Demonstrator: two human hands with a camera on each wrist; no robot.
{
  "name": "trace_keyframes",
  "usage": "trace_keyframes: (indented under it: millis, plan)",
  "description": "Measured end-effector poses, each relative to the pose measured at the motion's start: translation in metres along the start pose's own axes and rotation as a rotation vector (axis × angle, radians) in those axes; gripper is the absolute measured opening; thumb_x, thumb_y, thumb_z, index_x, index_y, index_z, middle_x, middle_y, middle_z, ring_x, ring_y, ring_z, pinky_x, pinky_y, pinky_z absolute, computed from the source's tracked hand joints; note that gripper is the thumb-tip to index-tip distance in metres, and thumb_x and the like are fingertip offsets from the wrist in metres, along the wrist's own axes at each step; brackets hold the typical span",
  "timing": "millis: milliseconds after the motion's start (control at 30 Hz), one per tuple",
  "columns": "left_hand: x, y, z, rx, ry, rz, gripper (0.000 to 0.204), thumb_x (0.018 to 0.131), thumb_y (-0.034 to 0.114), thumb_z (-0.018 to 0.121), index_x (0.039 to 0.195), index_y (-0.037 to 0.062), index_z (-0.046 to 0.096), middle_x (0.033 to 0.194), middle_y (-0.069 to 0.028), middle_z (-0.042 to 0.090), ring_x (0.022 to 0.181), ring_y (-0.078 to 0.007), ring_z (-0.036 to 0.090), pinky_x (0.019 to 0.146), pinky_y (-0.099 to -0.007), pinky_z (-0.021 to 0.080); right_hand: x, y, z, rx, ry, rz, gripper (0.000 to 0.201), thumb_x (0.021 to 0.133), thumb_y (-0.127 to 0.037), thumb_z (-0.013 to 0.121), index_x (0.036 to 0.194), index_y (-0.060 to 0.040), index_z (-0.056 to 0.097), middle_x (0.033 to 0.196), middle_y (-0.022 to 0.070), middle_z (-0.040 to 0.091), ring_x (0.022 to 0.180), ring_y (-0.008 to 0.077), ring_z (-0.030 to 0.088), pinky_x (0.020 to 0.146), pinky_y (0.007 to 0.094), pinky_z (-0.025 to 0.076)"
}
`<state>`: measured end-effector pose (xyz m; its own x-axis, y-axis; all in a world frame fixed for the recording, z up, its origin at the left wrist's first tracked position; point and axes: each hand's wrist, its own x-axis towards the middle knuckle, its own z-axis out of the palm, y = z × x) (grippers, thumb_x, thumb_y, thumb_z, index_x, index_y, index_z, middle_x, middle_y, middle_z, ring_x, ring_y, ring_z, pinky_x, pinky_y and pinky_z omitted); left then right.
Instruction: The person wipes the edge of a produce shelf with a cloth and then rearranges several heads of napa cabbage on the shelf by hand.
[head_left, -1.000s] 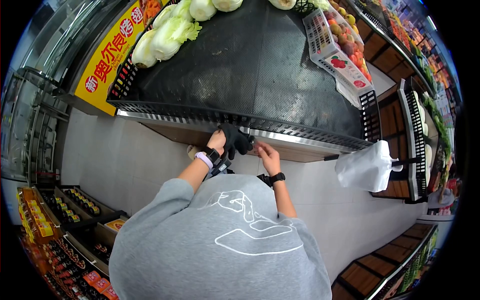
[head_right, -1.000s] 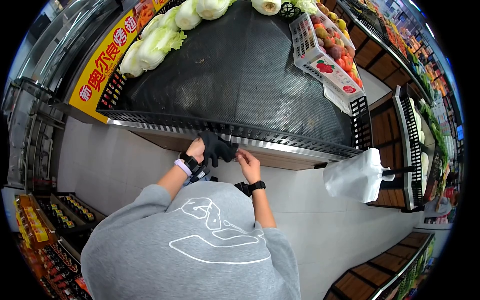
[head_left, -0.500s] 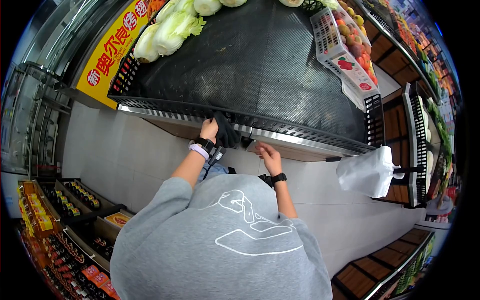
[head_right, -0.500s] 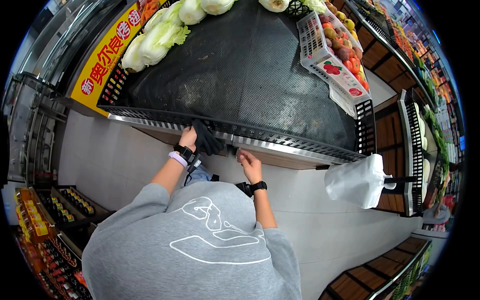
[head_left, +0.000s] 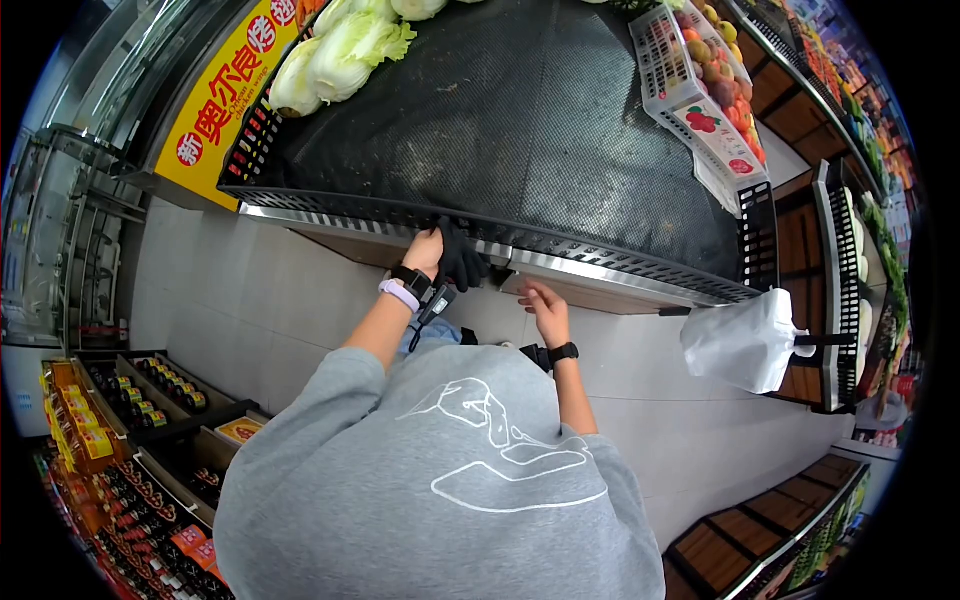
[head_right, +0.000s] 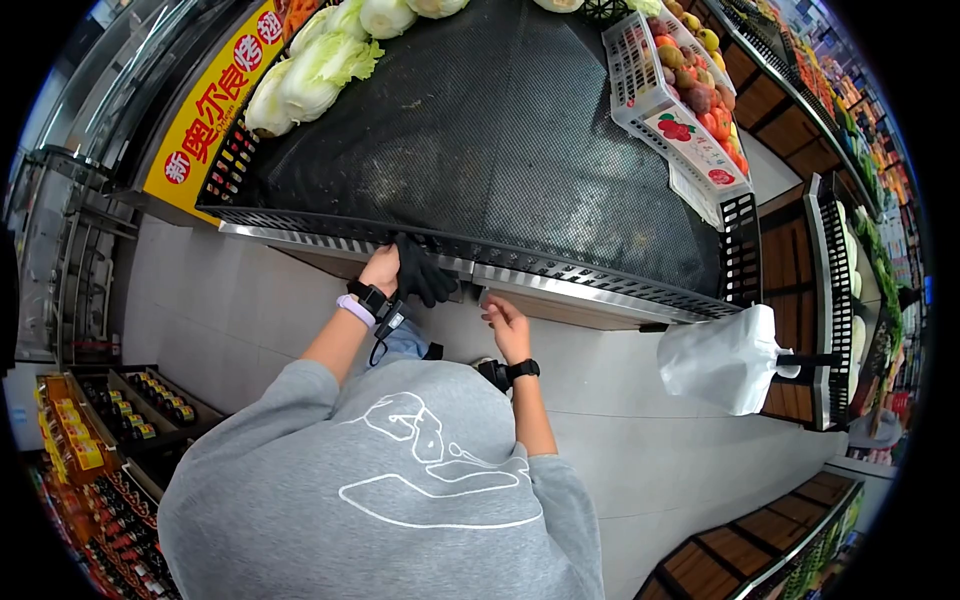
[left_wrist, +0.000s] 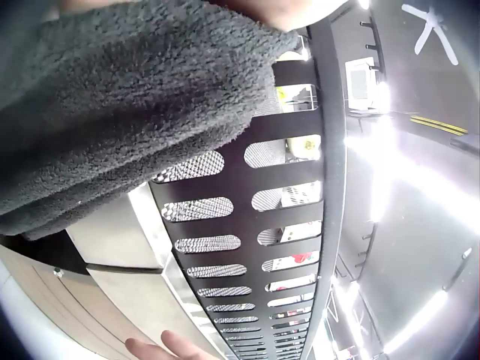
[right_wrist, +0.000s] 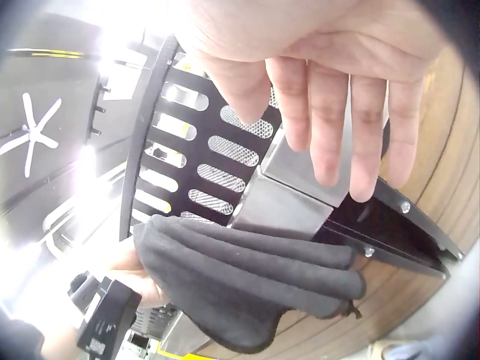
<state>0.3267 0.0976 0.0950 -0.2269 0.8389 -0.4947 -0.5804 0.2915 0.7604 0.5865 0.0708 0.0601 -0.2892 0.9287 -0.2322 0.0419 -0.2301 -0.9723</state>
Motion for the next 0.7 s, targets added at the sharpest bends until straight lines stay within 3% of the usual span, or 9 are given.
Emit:
trace_keyframes:
  millis: [200, 267, 333, 367, 500, 700]
  plan:
    - [-0.002, -0.006, -0.003, 0.006, -0.036, 0.048, 0.026, 0.093, 0.021, 0.045, 0.096, -0.0025, 0.057, 0.086, -0.0058, 0.059, 0.077, -0.0151, 0.056, 0.068, -0.0287, 0.046, -0.002, 0.000, 0.005, -0.014, -0.027, 0.026, 0.033, 0.093, -0.021, 0.047, 0.118, -0.0004, 0.053, 0.102, 0.0109, 0.064, 0.086, 0.0168, 0.062, 0.073, 0.0267, 0.048]
    - [-0.005, -0.007, -0.004, 0.060, -0.050, -0.035, 0.029, 0.094, 0.023, 0.041, 0.102, -0.0022, 0.054, 0.093, -0.0085, 0.060, 0.081, -0.0183, 0.058, 0.073, -0.0315, 0.048, 0.000, -0.001, 0.006, -0.012, -0.040, 0.028, 0.033, 0.093, -0.022, 0.046, 0.118, -0.0005, 0.053, 0.101, 0.0105, 0.064, 0.086, 0.0167, 0.062, 0.073, 0.0267, 0.048]
    - [-0.009, -0.013, -0.002, 0.122, -0.079, -0.044, 0.028, 0.093, 0.022, 0.042, 0.100, -0.0019, 0.055, 0.089, -0.0076, 0.060, 0.079, -0.0170, 0.057, 0.069, -0.0304, 0.048, -0.001, -0.006, 0.007, -0.033, -0.041, 0.016, 0.033, 0.093, -0.022, 0.046, 0.117, -0.0006, 0.054, 0.101, 0.0102, 0.064, 0.086, 0.0167, 0.062, 0.073, 0.0267, 0.048]
    - [0.001, -0.026, -0.005, 0.134, -0.072, 0.029, 0.027, 0.093, 0.022, 0.043, 0.096, -0.0012, 0.056, 0.086, -0.0066, 0.060, 0.077, -0.0156, 0.057, 0.068, -0.0297, 0.047, -0.002, -0.009, 0.006, -0.053, -0.040, 0.009, 0.033, 0.093, -0.022, 0.046, 0.117, -0.0007, 0.054, 0.101, 0.0099, 0.064, 0.085, 0.0167, 0.062, 0.072, 0.0268, 0.048]
    - [-0.004, -0.023, 0.016, 0.050, -0.066, 0.076, 0.028, 0.094, 0.024, 0.043, 0.092, -0.0009, 0.056, 0.085, -0.0066, 0.059, 0.077, -0.0154, 0.056, 0.068, -0.0305, 0.046, -0.004, -0.007, 0.001, -0.043, -0.024, -0.010, 0.032, 0.094, -0.022, 0.045, 0.116, -0.0008, 0.054, 0.101, 0.0096, 0.064, 0.085, 0.0168, 0.062, 0.072, 0.0269, 0.048]
    - [0.003, -0.029, 0.029, -0.124, 0.037, 0.002, 0.031, 0.093, 0.026, 0.044, 0.094, -0.0033, 0.056, 0.083, -0.0090, 0.059, 0.073, -0.0190, 0.056, 0.066, -0.0304, 0.046, -0.007, -0.007, -0.010, 0.007, 0.054, -0.017, 0.033, 0.094, -0.022, 0.044, 0.115, 0.0010, 0.054, 0.101, 0.0108, 0.064, 0.084, 0.0173, 0.062, 0.071, 0.0275, 0.049]
